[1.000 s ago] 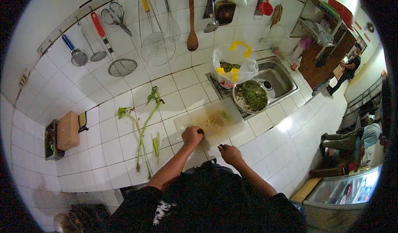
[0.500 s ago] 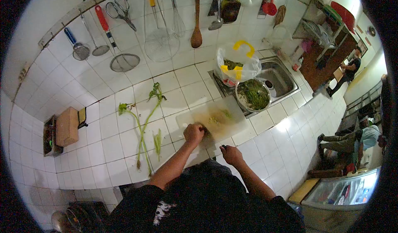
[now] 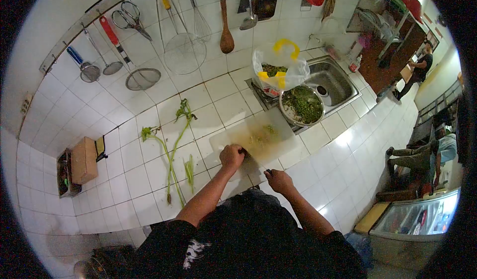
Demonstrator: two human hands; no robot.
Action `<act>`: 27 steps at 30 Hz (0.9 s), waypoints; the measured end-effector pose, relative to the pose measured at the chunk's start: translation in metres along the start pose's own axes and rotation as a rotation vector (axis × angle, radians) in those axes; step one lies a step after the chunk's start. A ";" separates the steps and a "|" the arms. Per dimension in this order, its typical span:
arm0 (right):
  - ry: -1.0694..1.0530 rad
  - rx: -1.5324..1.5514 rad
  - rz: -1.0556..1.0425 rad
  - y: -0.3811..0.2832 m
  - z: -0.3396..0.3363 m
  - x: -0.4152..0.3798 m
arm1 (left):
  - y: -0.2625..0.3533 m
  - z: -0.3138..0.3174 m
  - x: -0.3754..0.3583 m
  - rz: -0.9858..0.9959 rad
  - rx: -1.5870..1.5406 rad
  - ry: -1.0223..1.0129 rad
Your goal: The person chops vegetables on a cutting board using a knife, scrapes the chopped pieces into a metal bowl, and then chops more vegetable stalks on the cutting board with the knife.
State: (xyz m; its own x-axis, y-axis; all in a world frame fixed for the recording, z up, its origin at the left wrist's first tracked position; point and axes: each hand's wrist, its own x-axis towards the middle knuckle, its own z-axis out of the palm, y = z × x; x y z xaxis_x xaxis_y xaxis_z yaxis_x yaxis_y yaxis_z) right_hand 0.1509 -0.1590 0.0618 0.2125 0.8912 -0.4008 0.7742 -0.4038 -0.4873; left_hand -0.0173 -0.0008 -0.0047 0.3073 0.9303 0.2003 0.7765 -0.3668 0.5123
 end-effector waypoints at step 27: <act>-0.140 0.043 0.007 0.014 -0.037 0.005 | 0.024 -0.004 0.006 -0.109 0.000 -0.018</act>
State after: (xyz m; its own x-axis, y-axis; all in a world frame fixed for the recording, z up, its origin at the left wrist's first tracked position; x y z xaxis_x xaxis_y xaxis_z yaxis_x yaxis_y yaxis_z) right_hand 0.1852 -0.1529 0.0818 0.1300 0.8519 -0.5073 0.7464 -0.4208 -0.5155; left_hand 0.0005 -0.0042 0.0118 0.2309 0.9645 0.1284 0.8059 -0.2635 0.5302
